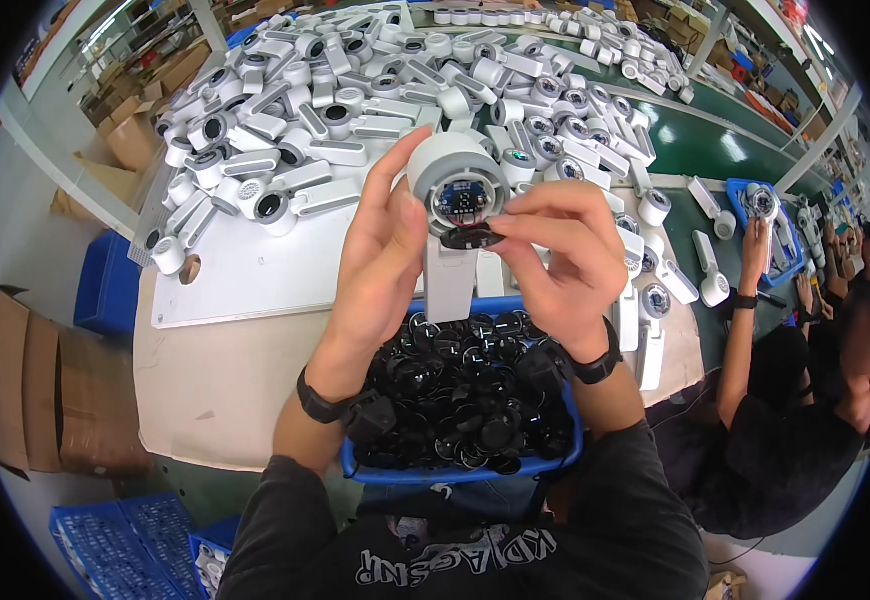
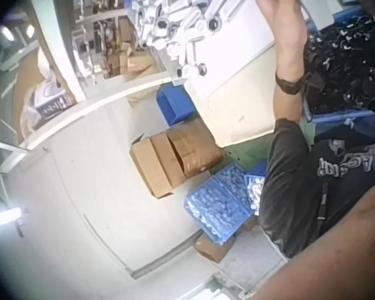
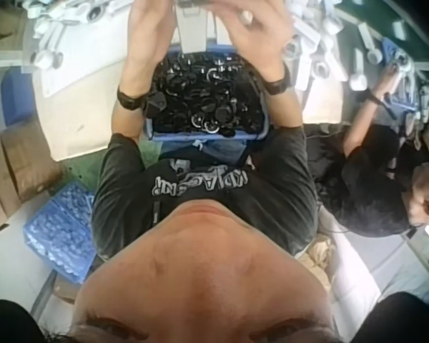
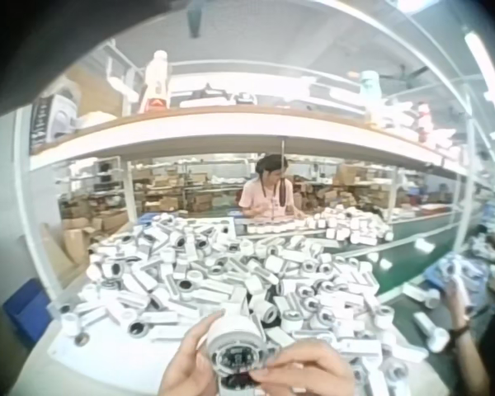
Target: The person assembles portable fans by picking up fan bodies from a table, taking circular covers from a tray, and pressing the covers onto the fan heads by hand before placing the devices back on the table.
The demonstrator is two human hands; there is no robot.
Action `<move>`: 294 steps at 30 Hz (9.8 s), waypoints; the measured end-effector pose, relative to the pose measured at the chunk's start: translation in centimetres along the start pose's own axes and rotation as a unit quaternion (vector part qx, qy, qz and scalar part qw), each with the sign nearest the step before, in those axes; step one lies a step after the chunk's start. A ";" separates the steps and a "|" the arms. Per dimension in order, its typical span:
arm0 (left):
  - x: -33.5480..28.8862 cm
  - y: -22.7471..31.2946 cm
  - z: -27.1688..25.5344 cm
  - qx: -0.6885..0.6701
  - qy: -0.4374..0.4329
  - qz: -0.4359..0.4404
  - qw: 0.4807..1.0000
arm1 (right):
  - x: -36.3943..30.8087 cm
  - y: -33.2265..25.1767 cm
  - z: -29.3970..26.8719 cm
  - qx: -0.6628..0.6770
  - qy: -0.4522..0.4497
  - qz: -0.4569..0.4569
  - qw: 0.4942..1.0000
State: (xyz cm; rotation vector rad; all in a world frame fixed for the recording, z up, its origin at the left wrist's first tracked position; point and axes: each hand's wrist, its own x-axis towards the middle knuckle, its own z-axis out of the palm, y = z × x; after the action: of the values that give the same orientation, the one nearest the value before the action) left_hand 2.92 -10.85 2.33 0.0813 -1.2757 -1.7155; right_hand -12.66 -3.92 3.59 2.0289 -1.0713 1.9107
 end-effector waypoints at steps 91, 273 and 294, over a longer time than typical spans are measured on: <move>-0.8 5.8 -4.2 0.233 0.106 0.149 0.955 | 5.3 5.6 9.4 0.299 -0.214 0.677 0.637; 0.4 0.4 -1.6 0.141 0.006 0.132 0.981 | 0.9 -0.6 0.9 -0.060 0.022 -0.020 0.998; -0.8 0.0 -0.8 0.106 0.097 0.161 0.976 | -0.3 0.6 2.3 0.068 0.071 0.039 0.994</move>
State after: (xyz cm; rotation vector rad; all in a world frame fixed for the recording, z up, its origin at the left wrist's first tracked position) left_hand 3.80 -10.80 1.63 0.1544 -1.2466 -1.2611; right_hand -11.11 -5.54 2.71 1.9075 -1.0249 2.1863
